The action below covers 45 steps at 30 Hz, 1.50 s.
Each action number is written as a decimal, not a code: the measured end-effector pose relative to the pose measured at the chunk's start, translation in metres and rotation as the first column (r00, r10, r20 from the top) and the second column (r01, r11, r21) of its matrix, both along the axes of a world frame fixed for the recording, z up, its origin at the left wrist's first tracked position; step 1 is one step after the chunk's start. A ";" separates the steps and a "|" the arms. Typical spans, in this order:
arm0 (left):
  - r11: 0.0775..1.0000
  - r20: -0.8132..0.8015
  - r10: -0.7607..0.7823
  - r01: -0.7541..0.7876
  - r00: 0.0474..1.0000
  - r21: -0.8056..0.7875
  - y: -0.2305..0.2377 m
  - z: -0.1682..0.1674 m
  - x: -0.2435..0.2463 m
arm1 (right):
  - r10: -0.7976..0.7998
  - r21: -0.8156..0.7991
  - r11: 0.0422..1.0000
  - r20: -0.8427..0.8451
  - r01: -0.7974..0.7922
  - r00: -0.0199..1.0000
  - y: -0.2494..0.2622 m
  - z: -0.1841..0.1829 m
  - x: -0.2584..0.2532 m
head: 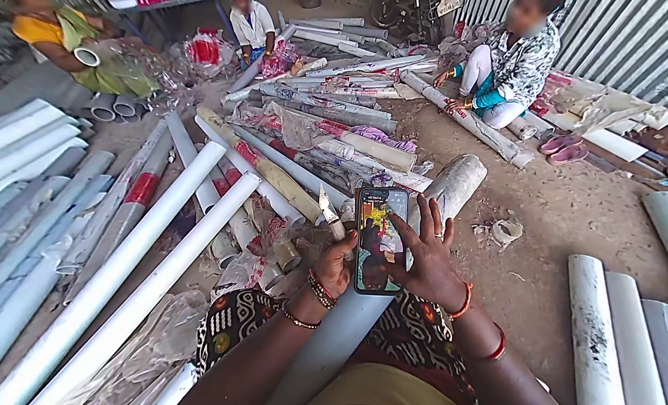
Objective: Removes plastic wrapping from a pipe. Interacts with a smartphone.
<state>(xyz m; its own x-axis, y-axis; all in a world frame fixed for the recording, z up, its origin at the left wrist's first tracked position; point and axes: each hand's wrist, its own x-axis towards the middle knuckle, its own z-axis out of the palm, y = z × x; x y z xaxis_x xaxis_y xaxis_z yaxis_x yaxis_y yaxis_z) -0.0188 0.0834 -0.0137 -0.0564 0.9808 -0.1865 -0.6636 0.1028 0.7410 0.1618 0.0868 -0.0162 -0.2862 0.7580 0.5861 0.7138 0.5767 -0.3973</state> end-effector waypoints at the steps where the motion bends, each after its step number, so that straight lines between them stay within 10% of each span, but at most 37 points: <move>1: 1.000 -0.004 -0.001 0.001 1.000 -0.002 0.000 0.000 0.000 | 0.001 0.000 1.000 -0.002 -0.001 1.000 0.000 0.000 0.000; 26: 0.999 -0.045 -0.032 0.031 0.998 -0.026 -0.010 0.007 0.004 | -0.024 0.132 0.991 -0.090 0.036 0.996 -0.006 0.003 -0.008; 33: 0.995 -0.056 -0.037 0.032 0.998 -0.092 -0.019 0.015 0.012 | 0.035 0.303 0.945 -0.464 0.122 0.885 -0.016 0.008 -0.008; 40: 0.997 -0.063 -0.031 0.027 0.998 -0.070 -0.024 0.014 0.010 | -0.106 -0.197 0.974 -0.837 -0.114 0.536 -0.051 -0.007 -0.001; 45: 0.997 -0.051 -0.036 0.032 0.998 -0.070 -0.031 0.016 0.007 | -0.189 -0.439 0.822 -0.812 -0.363 0.552 -0.077 -0.015 0.004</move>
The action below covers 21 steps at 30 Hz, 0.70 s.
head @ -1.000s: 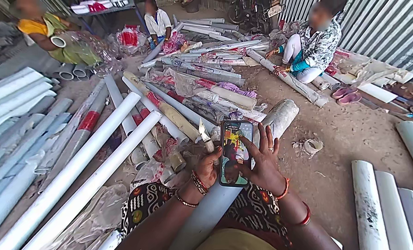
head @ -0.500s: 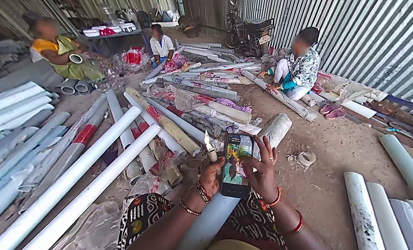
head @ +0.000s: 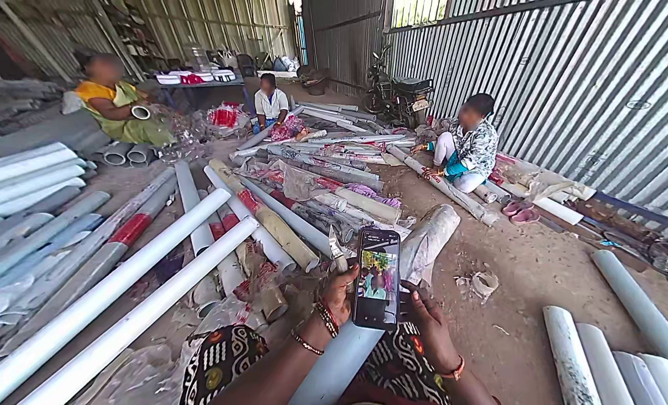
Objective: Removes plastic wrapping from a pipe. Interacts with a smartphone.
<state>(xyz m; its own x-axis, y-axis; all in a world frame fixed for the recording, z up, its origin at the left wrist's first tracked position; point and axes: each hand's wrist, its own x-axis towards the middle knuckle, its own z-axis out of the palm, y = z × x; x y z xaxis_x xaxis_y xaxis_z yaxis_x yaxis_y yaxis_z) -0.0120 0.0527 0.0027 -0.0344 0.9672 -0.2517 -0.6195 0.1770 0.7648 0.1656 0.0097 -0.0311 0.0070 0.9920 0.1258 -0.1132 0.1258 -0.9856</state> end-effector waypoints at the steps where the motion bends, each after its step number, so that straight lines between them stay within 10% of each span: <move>1: 1.000 0.005 0.004 -0.004 1.000 -0.002 -0.001 0.000 0.000 | 0.047 0.005 0.999 0.019 -0.047 0.999 -0.004 -0.001 0.000; 12: 0.998 0.011 -0.043 0.042 0.999 0.039 -0.022 0.019 0.011 | 0.105 0.068 0.994 -0.241 -0.091 0.965 -0.019 -0.002 -0.003; 21: 0.931 -0.187 -0.061 0.123 0.981 0.343 -0.041 0.043 0.019 | -0.168 -0.070 0.986 -0.479 0.154 0.862 0.054 0.102 0.023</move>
<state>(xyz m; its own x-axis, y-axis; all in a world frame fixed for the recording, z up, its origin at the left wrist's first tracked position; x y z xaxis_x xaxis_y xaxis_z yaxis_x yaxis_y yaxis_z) 0.0068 0.0114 0.0452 0.0469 0.9932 0.1068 -0.4688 -0.0725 0.8803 0.1884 0.0638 0.0707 0.2193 0.9749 0.0376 -0.5551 0.1563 -0.8170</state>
